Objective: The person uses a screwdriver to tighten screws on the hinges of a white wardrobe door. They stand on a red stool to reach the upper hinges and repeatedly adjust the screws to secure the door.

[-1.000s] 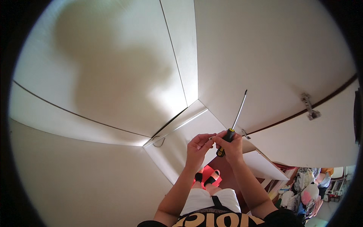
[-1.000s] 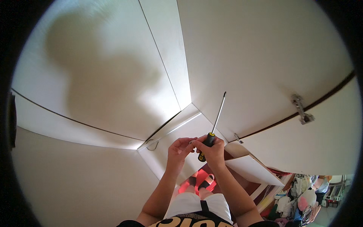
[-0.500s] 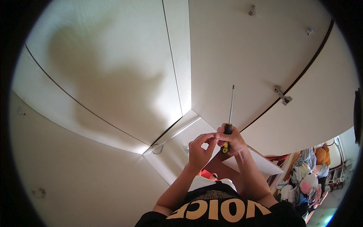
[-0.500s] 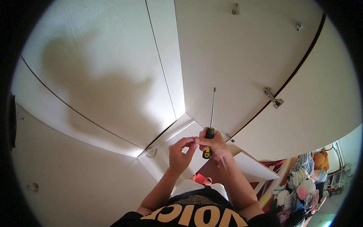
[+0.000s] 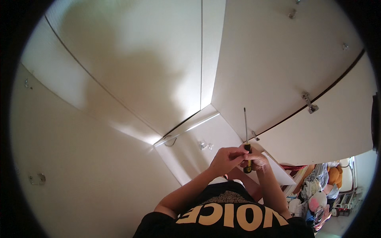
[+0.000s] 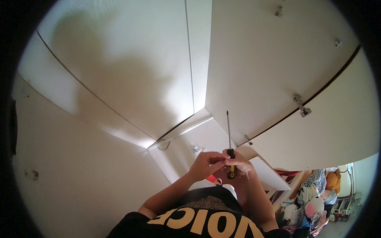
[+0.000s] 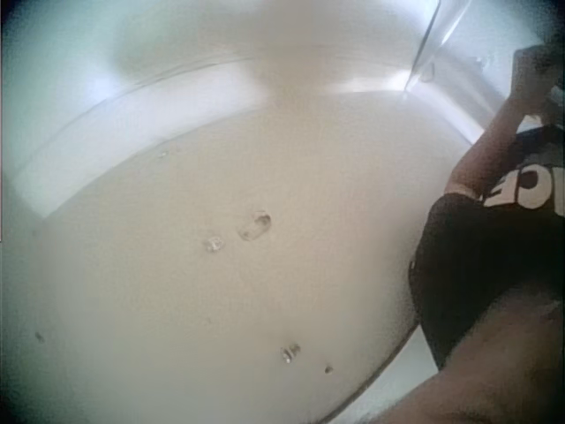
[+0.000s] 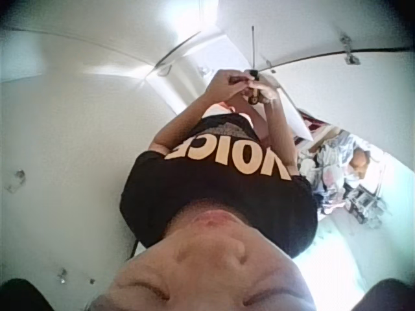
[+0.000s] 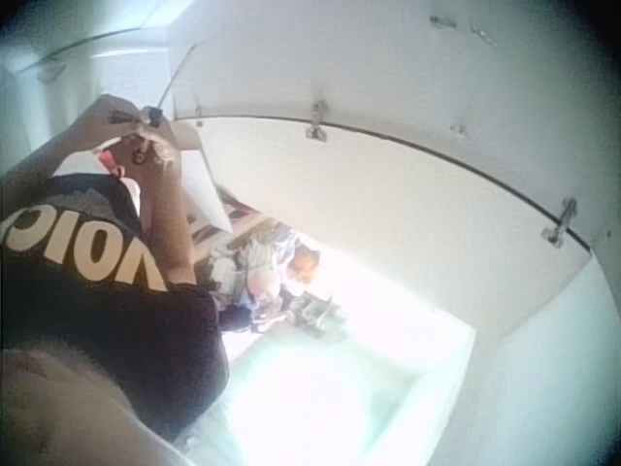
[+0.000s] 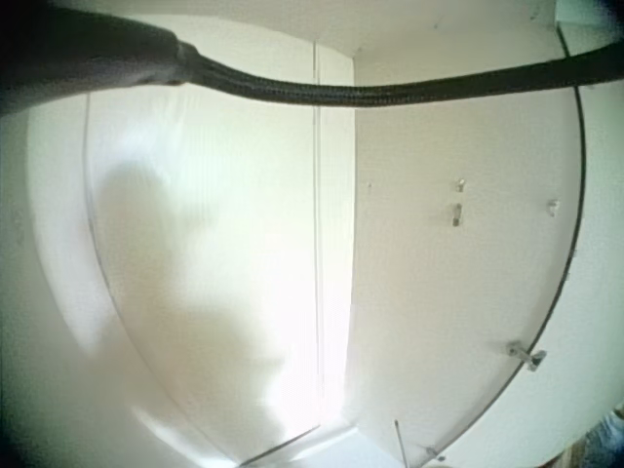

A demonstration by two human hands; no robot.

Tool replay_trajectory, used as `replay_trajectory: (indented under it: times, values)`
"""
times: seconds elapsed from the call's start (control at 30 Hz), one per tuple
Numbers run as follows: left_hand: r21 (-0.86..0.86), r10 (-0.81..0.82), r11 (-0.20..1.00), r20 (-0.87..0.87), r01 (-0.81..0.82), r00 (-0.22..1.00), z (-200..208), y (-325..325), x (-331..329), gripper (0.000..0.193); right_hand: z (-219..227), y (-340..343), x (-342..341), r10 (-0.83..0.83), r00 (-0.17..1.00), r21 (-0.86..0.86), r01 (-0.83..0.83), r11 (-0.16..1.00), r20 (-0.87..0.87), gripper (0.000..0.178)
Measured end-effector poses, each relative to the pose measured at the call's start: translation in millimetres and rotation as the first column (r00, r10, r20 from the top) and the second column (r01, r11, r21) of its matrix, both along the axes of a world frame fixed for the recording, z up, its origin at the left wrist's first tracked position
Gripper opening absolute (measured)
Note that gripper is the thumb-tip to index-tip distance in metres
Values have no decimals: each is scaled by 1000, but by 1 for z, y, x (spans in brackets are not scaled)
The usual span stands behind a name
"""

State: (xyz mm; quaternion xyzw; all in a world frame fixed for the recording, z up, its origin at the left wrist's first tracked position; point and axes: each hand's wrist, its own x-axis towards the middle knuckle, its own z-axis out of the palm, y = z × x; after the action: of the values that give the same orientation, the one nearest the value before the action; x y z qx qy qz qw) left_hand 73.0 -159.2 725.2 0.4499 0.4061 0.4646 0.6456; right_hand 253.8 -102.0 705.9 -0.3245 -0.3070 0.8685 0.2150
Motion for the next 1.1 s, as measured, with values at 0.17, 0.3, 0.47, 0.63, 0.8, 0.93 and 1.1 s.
replay_trajectory:
  times: [0.17, 0.3, 0.47, 0.63, 0.8, 0.93, 1.1]
  values:
    - [-67, 42, 997, 62, -38, 997, -25, 4, -5, 22, 4, 3, -15, -89, 975, 111, 67, 991, 204, 27]
    - [-128, 13, 992, 148, 6, 989, -51, 10, -19, 25, 3, 1, -20, -105, 911, 332, -37, 943, 399, 24]
    - [-253, -9, 963, 294, 87, 956, -33, 13, -22, 24, 23, 0, -14, -73, 966, 273, 3, 962, 250, 25]
    - [-210, -73, 970, 239, 125, 968, -26, 23, -13, 25, 24, 1, 0, -153, 957, 334, 64, 941, 247, 18]
    - [-92, -105, 989, 108, 115, 989, -29, 28, -10, 24, 20, 0, 0, -245, 902, 435, 72, 898, 357, 14]
    - [-127, -99, 987, -17, 96, 995, -18, 31, -7, 22, 23, -1, -1, -304, 867, 489, 82, 868, 394, 15]
    - [-51, -72, 997, -142, 65, 987, -39, 39, -8, 21, 17, -5, -5, -390, 817, 512, 138, 848, 426, 13]
